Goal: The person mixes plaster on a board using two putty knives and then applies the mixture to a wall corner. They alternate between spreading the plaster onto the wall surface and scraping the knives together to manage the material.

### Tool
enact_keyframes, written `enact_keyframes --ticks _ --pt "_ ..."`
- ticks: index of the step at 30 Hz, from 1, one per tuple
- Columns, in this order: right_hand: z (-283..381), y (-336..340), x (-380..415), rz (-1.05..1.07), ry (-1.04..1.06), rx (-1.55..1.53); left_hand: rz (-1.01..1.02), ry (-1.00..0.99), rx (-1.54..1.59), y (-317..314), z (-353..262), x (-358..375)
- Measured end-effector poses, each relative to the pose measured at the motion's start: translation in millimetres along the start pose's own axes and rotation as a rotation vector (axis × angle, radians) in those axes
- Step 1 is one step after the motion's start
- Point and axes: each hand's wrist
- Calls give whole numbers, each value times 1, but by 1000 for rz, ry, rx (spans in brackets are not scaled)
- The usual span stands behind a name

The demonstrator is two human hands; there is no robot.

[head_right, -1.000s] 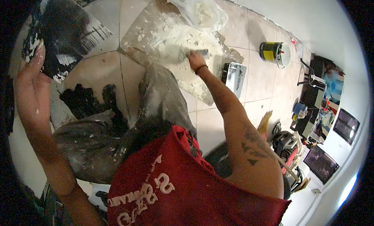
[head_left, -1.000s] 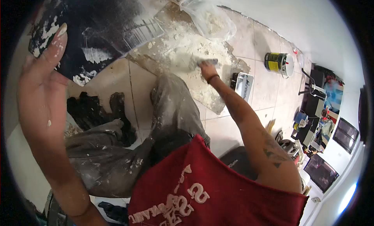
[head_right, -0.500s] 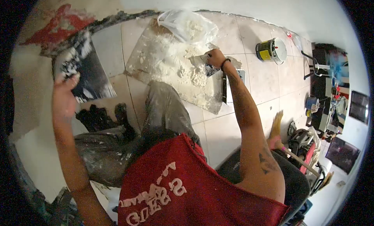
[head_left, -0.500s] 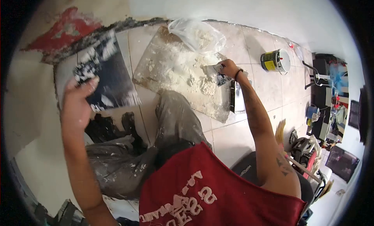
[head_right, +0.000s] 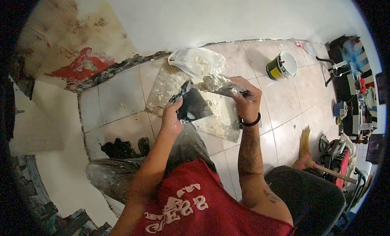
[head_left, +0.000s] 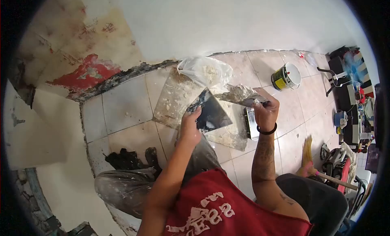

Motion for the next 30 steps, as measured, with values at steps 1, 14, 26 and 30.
enact_keyframes --ticks 1,14,26,30 --pt "-2 0 1 40 92 64 20 -11 15 -8 0 -1" --pt "6 -22 19 593 375 588 10 -101 -20 -61 -39 47" --pt "-55 -8 38 234 83 402 -46 -202 -124 -27 -45 65" --pt "-32 -13 56 68 -110 136 -148 -305 -195 -10 -36 47"
Point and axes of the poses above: each hand's wrist, its own x-axis away from the middle knuckle, its own y-axis out of the back of the hand, z = x × y, and after that the axes turned 4 degrees about y, right-handed
